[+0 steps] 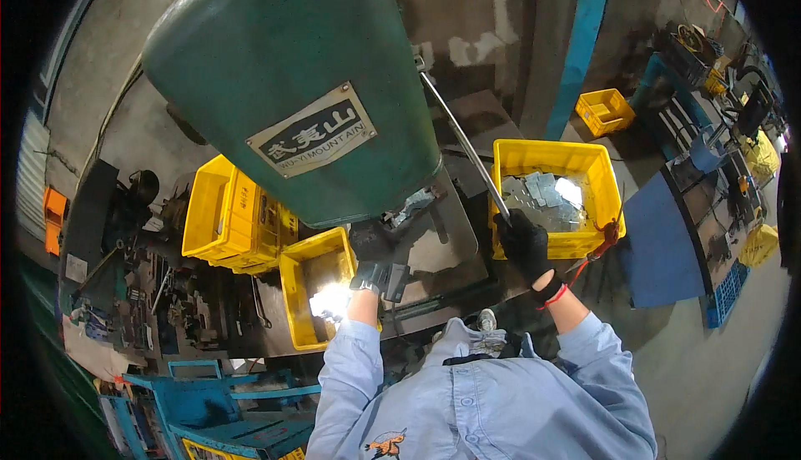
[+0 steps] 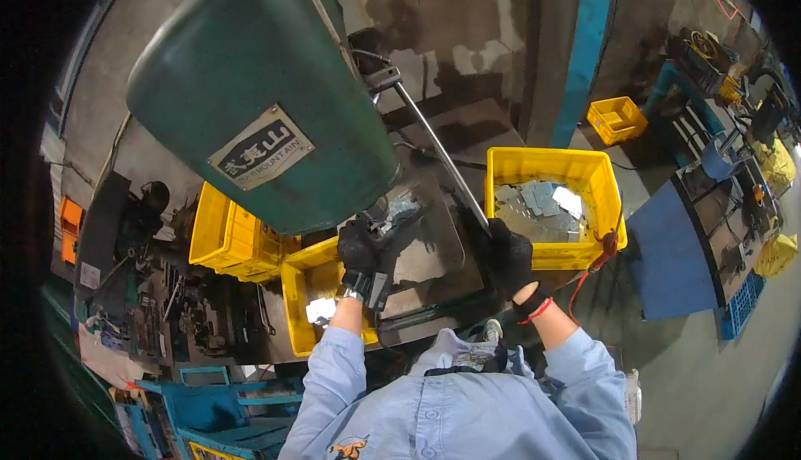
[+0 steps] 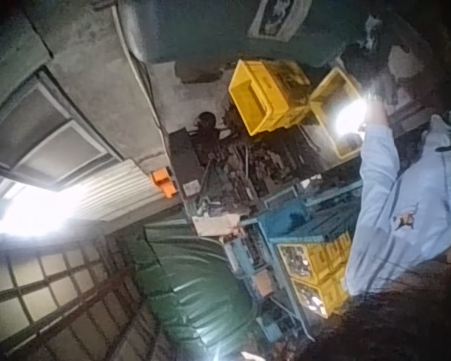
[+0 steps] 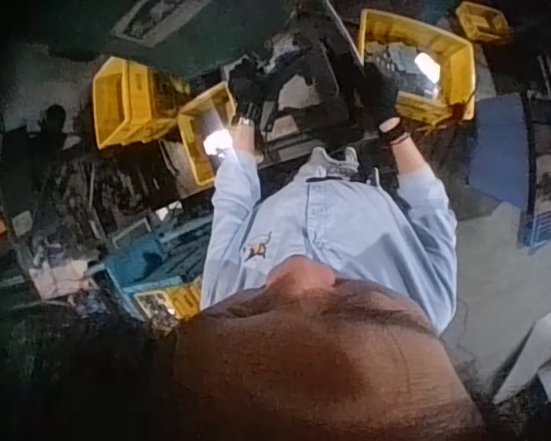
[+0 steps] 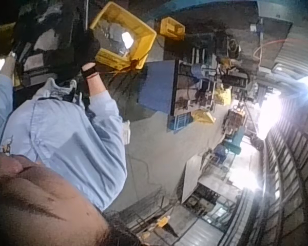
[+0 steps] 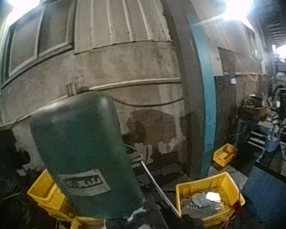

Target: Operating a punch press machine to form or cut small metal components, then sorting them into bins.

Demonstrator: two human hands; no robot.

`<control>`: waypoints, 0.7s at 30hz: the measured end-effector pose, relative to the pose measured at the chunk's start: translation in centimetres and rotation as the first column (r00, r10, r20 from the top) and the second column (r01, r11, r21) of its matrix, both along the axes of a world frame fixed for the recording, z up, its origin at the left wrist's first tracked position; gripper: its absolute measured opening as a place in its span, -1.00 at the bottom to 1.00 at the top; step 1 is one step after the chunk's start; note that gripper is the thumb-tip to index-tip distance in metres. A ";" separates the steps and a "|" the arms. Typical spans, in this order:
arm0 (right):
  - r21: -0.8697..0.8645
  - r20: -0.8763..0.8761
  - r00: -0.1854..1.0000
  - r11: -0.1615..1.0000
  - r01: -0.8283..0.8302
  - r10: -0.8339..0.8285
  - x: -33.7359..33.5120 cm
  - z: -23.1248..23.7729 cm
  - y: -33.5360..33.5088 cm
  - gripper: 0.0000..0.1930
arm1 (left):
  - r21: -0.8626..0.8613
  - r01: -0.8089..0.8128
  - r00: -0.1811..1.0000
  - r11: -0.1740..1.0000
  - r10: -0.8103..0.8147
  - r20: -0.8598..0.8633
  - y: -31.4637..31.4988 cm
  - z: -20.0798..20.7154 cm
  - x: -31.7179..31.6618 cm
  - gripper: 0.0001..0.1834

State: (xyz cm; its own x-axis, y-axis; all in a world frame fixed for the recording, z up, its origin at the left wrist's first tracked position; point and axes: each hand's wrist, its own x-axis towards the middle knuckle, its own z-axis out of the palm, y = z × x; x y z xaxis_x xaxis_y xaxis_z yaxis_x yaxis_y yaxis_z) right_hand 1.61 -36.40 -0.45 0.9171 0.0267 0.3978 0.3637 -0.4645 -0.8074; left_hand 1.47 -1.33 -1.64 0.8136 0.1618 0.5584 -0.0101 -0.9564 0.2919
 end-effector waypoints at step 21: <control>-0.027 0.191 0.982 1.000 0.003 0.003 2.3 -2.3 2.0 -0.78 | 0.131 -0.065 0.994 0.989 0.076 -0.081 2.5 -4.3 0.0 0.03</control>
